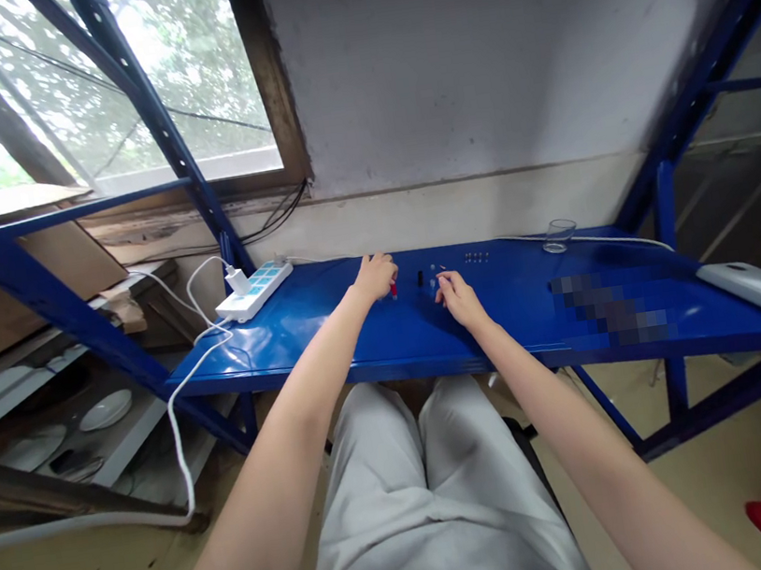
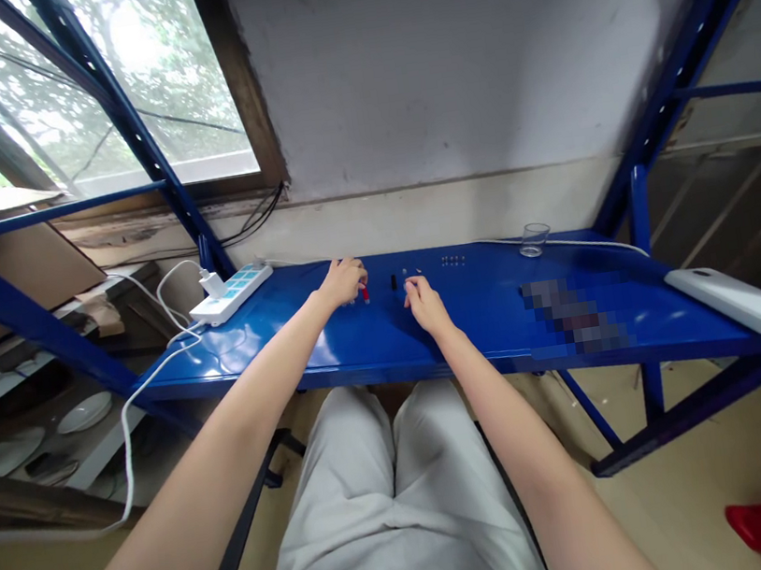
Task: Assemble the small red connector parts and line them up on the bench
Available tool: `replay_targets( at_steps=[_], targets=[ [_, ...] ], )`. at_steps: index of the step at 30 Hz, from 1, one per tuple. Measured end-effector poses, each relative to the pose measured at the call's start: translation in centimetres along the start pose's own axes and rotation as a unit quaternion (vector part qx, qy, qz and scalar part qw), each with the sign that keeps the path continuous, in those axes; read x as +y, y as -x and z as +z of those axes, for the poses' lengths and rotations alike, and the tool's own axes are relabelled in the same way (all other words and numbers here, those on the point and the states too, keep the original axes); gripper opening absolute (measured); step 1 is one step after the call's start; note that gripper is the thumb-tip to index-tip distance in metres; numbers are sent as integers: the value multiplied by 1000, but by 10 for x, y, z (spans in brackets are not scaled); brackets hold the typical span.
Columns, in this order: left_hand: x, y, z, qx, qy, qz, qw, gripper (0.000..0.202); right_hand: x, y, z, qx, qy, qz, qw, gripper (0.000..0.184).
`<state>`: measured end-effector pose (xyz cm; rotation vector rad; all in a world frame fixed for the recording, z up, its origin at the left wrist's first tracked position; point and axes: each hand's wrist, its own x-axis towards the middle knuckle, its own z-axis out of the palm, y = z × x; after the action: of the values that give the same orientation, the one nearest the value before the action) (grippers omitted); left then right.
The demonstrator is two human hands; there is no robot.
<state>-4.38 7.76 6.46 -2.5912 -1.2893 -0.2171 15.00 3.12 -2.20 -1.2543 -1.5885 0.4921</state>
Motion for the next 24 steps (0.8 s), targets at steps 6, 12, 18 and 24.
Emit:
replay_targets(
  at_steps=[6, 12, 18, 24],
  targets=[
    [1, -1, -4, -14, -3, -6, 1000, 19, 2, -1, 0, -5, 3, -1, 1000, 44],
    [-2, 1, -6, -21, -29, -27, 999, 20, 2, -1, 1, -8, 8, 1, 1000, 41],
    [-7, 0, -2, -18, 12, -53, 998, 18, -1, 0, -1, -9, 10, 2, 1000, 40],
    [-8, -2, 2, -12, 35, -66, 997, 16, 0, -1, 0, -5, 13, 0, 1000, 40]
  ],
)
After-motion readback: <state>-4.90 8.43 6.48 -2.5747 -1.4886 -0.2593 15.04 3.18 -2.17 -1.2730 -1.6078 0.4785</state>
